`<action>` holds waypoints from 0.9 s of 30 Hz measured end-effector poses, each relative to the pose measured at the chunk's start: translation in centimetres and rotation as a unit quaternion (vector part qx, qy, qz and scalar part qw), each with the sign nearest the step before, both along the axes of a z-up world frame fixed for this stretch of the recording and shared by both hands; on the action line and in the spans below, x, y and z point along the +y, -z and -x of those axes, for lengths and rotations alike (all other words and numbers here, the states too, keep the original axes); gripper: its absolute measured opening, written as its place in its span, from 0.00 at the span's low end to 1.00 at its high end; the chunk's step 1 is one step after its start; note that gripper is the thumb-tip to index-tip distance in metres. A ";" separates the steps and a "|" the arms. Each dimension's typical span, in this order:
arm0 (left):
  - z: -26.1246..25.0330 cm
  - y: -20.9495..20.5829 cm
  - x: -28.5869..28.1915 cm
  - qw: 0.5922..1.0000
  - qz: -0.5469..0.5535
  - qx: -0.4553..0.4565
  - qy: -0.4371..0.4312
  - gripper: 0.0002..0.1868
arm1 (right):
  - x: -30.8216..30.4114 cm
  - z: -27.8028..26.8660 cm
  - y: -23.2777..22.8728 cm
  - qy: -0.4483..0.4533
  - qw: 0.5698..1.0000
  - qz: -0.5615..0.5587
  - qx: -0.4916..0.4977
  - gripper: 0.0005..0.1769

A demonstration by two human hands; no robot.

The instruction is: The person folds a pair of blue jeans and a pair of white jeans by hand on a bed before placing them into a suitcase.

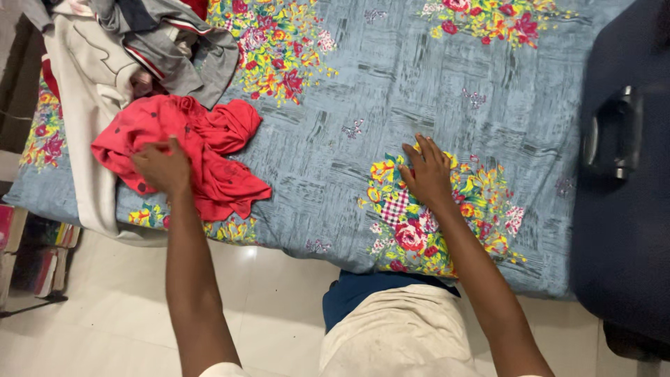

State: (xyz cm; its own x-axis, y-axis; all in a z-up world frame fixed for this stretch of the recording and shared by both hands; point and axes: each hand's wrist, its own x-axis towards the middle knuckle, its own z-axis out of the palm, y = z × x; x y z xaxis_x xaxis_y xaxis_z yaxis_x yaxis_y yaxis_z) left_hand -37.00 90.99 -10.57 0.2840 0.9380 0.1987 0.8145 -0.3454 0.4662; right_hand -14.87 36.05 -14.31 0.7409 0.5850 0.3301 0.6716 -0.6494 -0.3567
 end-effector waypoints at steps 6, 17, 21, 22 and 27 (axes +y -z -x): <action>4.4 1.4 7.0 0.986 -0.069 -0.022 -0.147 0.44 | 0.2 0.1 -0.2 0.004 1.000 0.007 -0.001 0.29; 15.8 1.6 11.1 0.976 0.048 0.142 -0.159 0.42 | 0.4 0.1 -0.7 0.008 1.000 0.001 -0.001 0.29; 17.0 0.7 11.7 0.981 0.034 0.142 -0.126 0.21 | 0.6 0.2 -0.7 0.006 1.000 0.006 0.001 0.29; 17.0 0.5 12.1 0.982 0.022 0.136 -0.129 0.22 | 0.5 0.2 -0.8 0.006 1.000 0.005 0.001 0.29; 17.9 -3.0 15.8 0.975 -0.111 0.029 -0.188 0.23 | 0.6 0.2 -0.7 0.004 1.000 0.007 -0.015 0.29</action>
